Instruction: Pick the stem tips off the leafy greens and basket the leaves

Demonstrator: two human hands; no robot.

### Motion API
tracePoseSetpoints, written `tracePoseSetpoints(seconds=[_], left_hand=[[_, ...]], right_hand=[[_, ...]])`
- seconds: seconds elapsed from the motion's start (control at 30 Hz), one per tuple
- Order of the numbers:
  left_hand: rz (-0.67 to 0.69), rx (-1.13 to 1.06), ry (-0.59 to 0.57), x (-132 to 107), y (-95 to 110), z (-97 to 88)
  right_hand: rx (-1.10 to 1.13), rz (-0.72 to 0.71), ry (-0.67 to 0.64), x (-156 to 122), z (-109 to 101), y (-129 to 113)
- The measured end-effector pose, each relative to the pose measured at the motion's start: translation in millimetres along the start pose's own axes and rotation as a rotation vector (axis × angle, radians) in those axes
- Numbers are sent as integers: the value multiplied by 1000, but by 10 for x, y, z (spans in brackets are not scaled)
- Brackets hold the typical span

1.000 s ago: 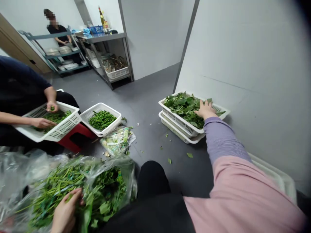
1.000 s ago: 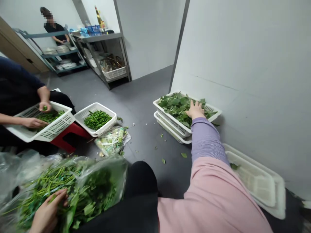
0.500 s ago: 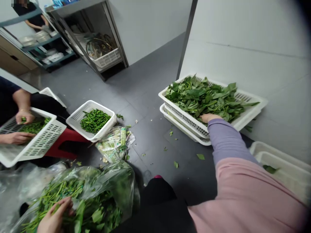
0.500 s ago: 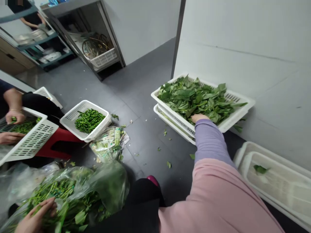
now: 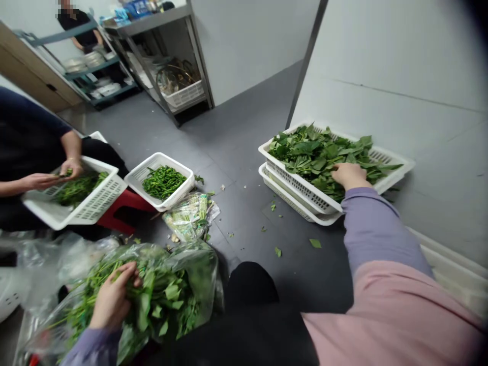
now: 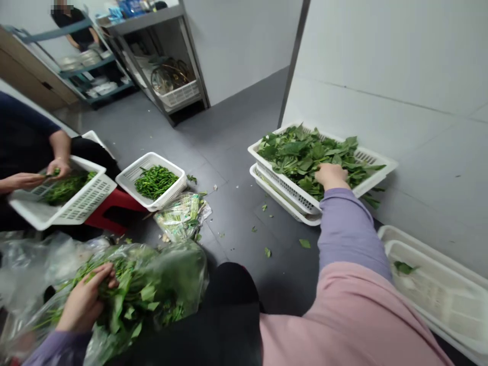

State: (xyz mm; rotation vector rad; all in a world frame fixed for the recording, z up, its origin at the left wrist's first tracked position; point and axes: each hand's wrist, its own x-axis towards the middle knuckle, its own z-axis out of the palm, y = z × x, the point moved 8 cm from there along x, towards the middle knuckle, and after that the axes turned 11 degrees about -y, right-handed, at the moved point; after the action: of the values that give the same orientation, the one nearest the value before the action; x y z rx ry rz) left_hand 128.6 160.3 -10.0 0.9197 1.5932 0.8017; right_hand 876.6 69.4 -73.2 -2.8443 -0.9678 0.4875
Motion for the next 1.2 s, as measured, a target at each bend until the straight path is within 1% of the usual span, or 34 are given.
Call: tracePoseSetpoints(seconds=[0.03,0.07,0.1,0.13,0.17,0.2,0.23,0.27,0.3,0.33,0.37,0.4,0.43,0.47,0.5,0.53,0.6,0.7,0.77,0.8,0.83,0.87,0.93,1.0,1.03,1.07,1.1,1.13,1.17,1.2], left_hand=[[-1,-104,-40,-26,-27,7],[5,-171,-100,-85,-27,48],[36,-230,-119,-164,3,70],[59,-279,-167,-245,39,125],[82,-321,-199,-317,77,171],[103,-358,-214,-377,111,199],[122,-388,-237,-427,138,223],[136,-412,-260,-473,153,235],[154,-431,-276,-524,160,227],[177,-453,-277,-583,159,192],[203,-470,-272,-651,150,135],[227,-486,-253,-724,129,52],[241,-507,-241,-798,96,-43],[242,-533,-250,-867,51,-137],[231,-566,-285,-926,0,-226],[214,-604,-350,-977,-53,-304],[196,-673,-527,-1057,-147,-448],[230,-704,-793,-1138,-278,-630],[225,-695,-967,-1187,-389,-659],[217,-695,-1035,-1206,-441,-655],[216,-704,-1072,-1209,-482,-655],[231,-722,-1069,-1189,-506,-668],[284,-758,-974,-1092,-525,-733],[301,-786,-848,-961,-553,-816],[291,-801,-802,-898,-571,-851],[277,-817,-770,-841,-589,-882],[268,-830,-741,-790,-602,-913],[267,-835,-708,-745,-611,-949],[272,-823,-673,-708,-617,-982],[275,-793,-641,-682,-624,-1006]], right_hand=[[7,39,64,-198,-99,-148],[55,9,140,-441,-161,-404],[159,-117,197,-733,-165,-776],[298,-287,183,-1075,-85,-1214],[429,-482,56,-1470,96,-1706],[558,-658,-137,-1934,330,-2195],[653,-838,-389,-2483,593,-2668],[718,-968,-619,-3060,828,-3054],[757,-1040,-793,-3599,1022,-3341],[768,-1113,-947,-4110,1183,-3564],[773,-1174,-1091,-4567,1313,-3725],[787,-1181,-1194,-4919,1419,-3826],[808,-1172,-1260,-5186,1493,-3890],[836,-1146,-1295,-5375,1543,-3926],[869,-1113,-1306,-5504,1567,-3942],[900,-1083,-1304,-5594,1568,-3945],[934,-1018,-1328,-5737,1537,-3918],[940,-858,-1481,-5969,1485,-3810],[926,-733,-1587,-6130,1484,-3716],[912,-680,-1619,-6194,1505,-3676],[898,-643,-1632,-6237,1538,-3651],[885,-622,-1634,-6260,1584,-3644],[847,-625,-1636,-6262,1703,-3692],[770,-694,-1602,-6194,1806,-3811],[717,-748,-1518,-6109,1827,-3889],[667,-807,-1360,-5981,1805,-3974],[631,-874,-1135,-5833,1715,-4062],[606,-944,-875,-5709,1561,-4138],[586,-1015,-627,-5648,1381,-4199],[562,-1091,-439,-5659,1225,-4255]])
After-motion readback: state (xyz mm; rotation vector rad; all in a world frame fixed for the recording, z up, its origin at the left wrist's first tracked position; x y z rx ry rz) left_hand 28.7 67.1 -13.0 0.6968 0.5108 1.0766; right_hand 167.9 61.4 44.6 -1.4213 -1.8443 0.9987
